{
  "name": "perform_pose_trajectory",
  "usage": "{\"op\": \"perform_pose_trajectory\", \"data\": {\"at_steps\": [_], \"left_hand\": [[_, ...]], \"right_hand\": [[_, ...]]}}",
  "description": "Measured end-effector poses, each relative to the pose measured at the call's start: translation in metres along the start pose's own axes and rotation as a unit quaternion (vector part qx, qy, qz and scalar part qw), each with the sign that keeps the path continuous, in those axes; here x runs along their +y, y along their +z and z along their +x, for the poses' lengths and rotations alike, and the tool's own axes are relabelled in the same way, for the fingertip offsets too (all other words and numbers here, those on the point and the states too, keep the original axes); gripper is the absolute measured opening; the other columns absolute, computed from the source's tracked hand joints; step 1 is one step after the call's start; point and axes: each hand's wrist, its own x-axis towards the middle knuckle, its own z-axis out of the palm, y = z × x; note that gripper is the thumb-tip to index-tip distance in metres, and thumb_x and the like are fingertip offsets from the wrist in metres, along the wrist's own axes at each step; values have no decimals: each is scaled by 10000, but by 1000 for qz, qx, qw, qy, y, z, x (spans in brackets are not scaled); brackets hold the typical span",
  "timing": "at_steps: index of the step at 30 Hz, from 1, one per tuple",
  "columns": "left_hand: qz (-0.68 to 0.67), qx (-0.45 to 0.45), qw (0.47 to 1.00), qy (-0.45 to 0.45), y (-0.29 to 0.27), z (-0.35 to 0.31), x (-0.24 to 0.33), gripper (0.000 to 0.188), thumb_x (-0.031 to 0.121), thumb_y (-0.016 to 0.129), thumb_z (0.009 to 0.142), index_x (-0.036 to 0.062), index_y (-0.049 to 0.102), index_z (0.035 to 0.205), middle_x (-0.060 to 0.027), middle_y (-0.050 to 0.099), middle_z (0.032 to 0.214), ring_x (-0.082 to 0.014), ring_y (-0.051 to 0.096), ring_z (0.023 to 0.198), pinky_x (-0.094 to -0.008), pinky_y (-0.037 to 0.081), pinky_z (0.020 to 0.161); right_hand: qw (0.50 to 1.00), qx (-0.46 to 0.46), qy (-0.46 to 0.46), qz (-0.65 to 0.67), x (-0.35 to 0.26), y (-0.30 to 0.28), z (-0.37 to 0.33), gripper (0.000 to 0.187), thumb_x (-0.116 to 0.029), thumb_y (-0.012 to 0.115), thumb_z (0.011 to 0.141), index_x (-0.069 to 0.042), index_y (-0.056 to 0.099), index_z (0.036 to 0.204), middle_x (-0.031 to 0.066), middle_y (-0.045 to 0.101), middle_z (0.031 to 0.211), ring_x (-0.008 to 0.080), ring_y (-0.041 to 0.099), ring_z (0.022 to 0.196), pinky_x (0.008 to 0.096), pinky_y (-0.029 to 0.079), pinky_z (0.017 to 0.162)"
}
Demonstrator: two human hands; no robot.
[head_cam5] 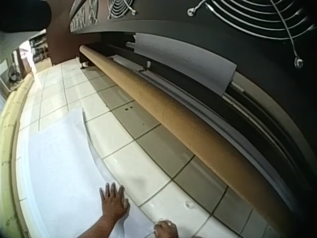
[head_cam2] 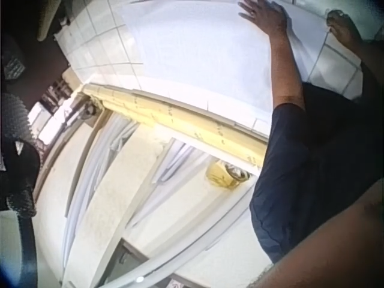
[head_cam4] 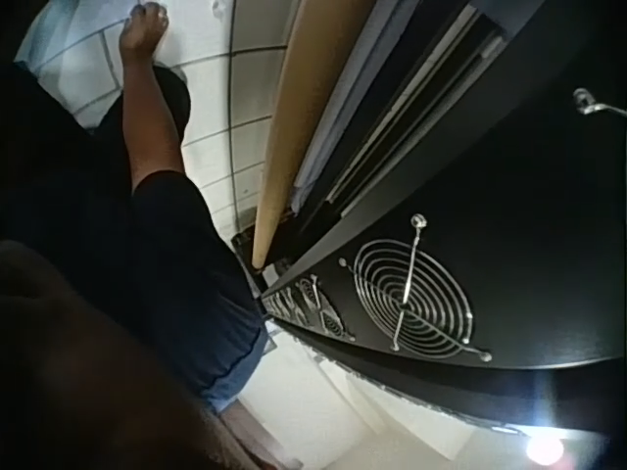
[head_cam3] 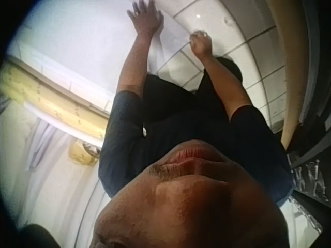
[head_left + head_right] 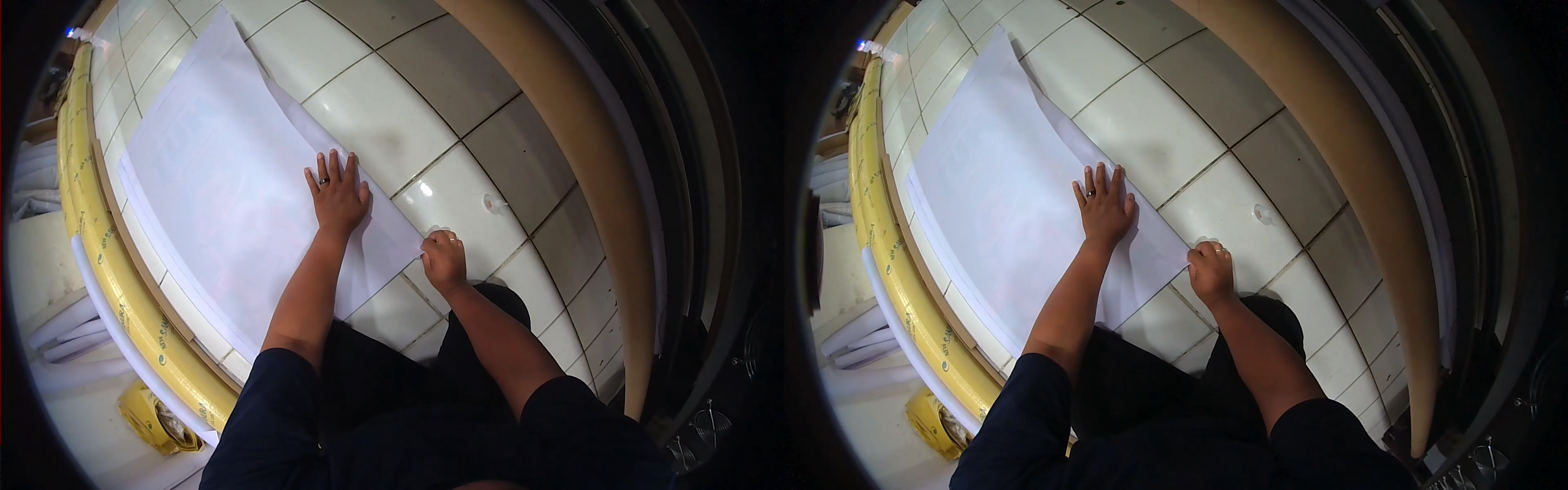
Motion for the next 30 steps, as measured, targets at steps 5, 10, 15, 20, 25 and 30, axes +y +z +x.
{"op": "perform_pose_trajectory", "data": {"at_steps": [5, 10, 15, 20, 25, 30], "left_hand": [[24, -15, 999, -27, 6, 1, 8, 733, 510, 460, 974, 81, 330, 1554, -217, 230, 1631, -395, 139, 1533, -638, 50, 1199], [-5, -35, 999, -28, 6, 0, 13, 771, 541, 419, 981, 81, 264, 1580, -219, 197, 1642, -404, 124, 1535, -639, 42, 1198], [-18, -7, 1000, -18, 17, -2, 6, 772, 550, 420, 979, 87, 272, 1579, -220, 190, 1645, -408, 128, 1533, -658, 50, 1188], [-11, -9, 1000, -16, 20, -1, 6, 774, 561, 410, 984, 95, 265, 1583, -209, 185, 1651, -397, 123, 1537, -653, 40, 1190], [3, -41, 999, -29, 16, 2, 9, 771, 557, 385, 996, 108, 216, 1599, -186, 144, 1667, -374, 91, 1547, -633, 12, 1203], [31, -84, 996, -19, -1, 4, 12, 932, 675, 455, 935, 87, 176, 1602, -216, 132, 1662, -402, 107, 1540, -650, 82, 1189]], "right_hand": [[999, 7, -26, -21, -3, -1, 3, 95, -72, 700, 760, -106, 662, 841, 53, 585, 922, 293, 582, 937, 451, 459, 781], [999, 17, -24, -30, -2, 1, 0, 56, -82, 686, 780, -107, 661, 824, 53, 586, 911, 288, 589, 917, 451, 461, 773], [999, 26, -24, -27, -4, 3, 2, 34, -84, 679, 789, -100, 653, 805, 56, 585, 897, 283, 592, 906, 445, 462, 771], [998, 45, -42, -26, -4, 0, 6, 21, -59, 657, 790, -77, 645, 790, 71, 575, 873, 284, 590, 874, 441, 464, 741], [998, 42, -42, -26, -2, 1, 3, 27, -45, 645, 791, -67, 635, 779, 80, 569, 867, 296, 583, 855, 440, 469, 706], [999, 23, -35, -27, 0, 1, 2, 32, -50, 653, 778, -61, 629, 796, 86, 562, 886, 309, 575, 867, 457, 465, 728]]}}
